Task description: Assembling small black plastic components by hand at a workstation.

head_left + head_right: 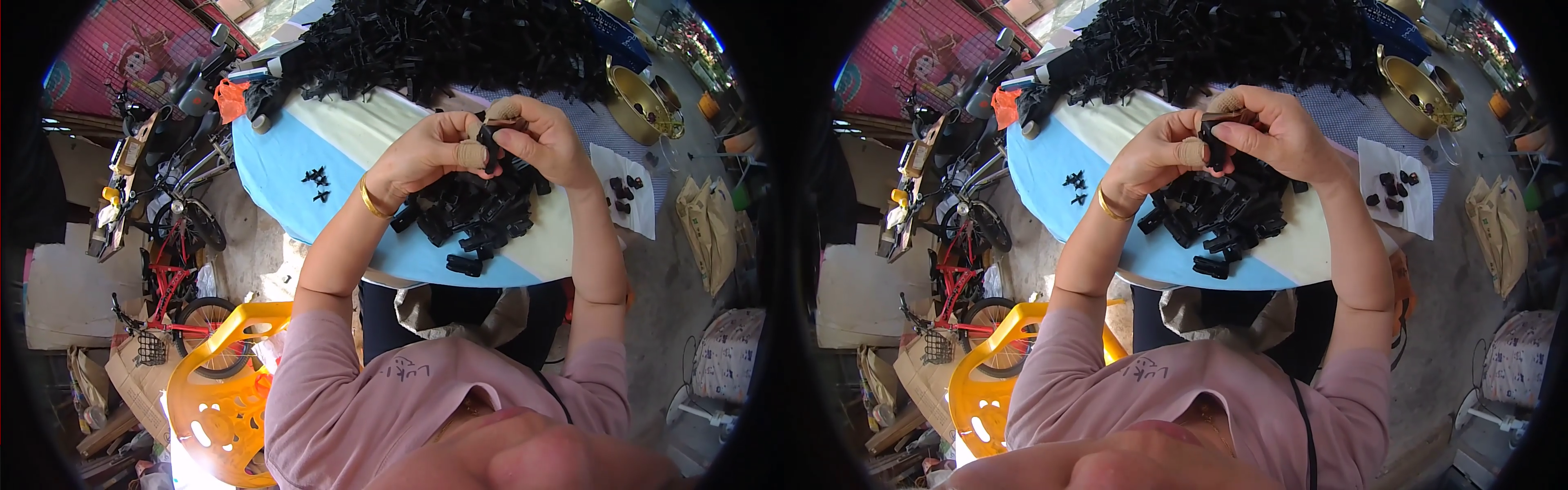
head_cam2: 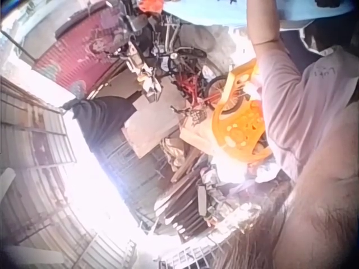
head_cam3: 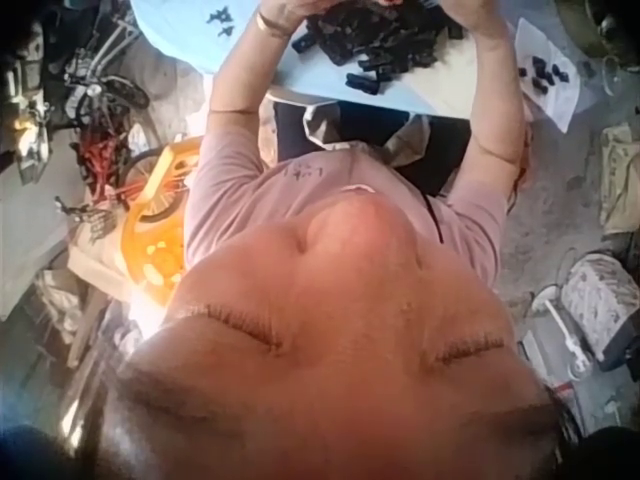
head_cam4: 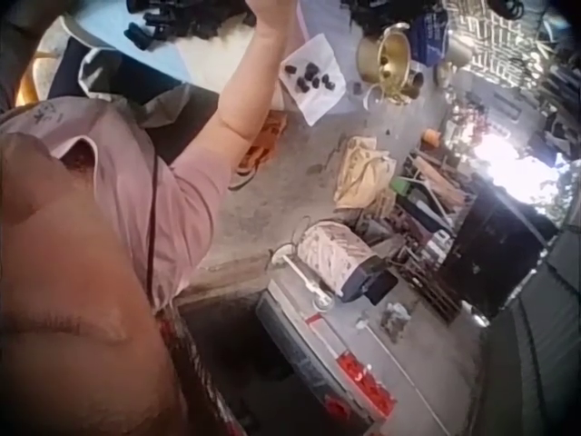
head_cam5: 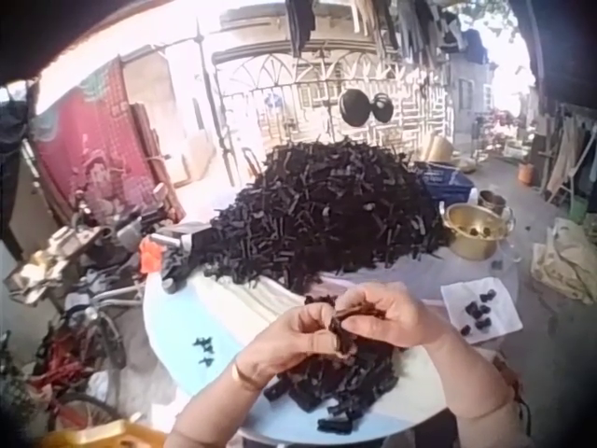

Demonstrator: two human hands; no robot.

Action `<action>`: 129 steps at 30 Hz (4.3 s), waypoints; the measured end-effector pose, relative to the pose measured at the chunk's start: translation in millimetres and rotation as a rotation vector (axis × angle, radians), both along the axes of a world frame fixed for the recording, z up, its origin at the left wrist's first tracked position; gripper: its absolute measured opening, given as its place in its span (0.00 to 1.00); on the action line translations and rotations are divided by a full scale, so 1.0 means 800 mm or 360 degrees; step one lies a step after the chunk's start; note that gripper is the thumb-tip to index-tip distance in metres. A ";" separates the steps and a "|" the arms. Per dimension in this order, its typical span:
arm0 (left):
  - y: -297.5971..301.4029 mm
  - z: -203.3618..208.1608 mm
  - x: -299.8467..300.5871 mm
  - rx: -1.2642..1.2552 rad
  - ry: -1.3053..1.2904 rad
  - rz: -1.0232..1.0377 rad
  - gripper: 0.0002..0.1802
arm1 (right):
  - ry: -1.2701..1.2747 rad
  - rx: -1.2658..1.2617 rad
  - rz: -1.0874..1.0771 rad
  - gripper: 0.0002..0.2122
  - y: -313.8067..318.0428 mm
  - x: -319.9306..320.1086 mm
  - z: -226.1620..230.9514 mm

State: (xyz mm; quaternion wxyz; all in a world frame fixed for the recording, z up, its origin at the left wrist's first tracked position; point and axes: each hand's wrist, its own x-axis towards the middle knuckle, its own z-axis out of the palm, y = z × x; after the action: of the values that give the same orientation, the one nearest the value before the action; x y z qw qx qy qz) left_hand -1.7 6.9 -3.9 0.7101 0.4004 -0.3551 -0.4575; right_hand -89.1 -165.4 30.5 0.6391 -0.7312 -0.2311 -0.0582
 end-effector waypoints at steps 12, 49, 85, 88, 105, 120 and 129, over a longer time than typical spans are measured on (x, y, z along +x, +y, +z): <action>-0.001 0.010 -0.008 -0.0061 -0.0317 0.0585 0.10 | -0.0332 -0.0088 -0.0615 0.06 0.012 0.004 -0.012; -0.015 0.006 -0.022 -0.0003 -0.1414 0.1378 0.16 | -0.0221 -0.0301 -0.1231 0.08 -0.083 0.042 -0.030; -0.001 -0.001 0.017 -0.0059 -0.0024 0.0326 0.10 | -0.0037 -0.0054 -0.0242 0.10 -0.019 0.033 -0.022; 0.001 0.004 0.010 0.0058 -0.0110 0.0257 0.10 | -0.0078 0.0031 -0.0143 0.11 -0.009 0.029 -0.022; -0.006 0.003 0.000 -0.0095 -0.0915 0.1041 0.17 | -0.0291 -0.0334 -0.0688 0.07 0.016 0.020 -0.022; -0.012 -0.003 -0.006 -0.0225 -0.1734 0.1631 0.11 | -0.0037 -0.0237 -0.0641 0.07 0.021 0.020 -0.024; -0.003 0.008 0.006 -0.0390 0.0192 0.0739 0.15 | -0.0654 -0.0439 -0.0729 0.05 0.020 0.021 -0.022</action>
State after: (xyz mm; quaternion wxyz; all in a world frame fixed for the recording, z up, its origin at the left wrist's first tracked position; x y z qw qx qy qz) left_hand 3.1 4.6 2.3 0.8591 0.3541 -0.2637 -0.2589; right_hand -72.6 -149.5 12.7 0.4444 -0.8168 -0.1906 -0.3147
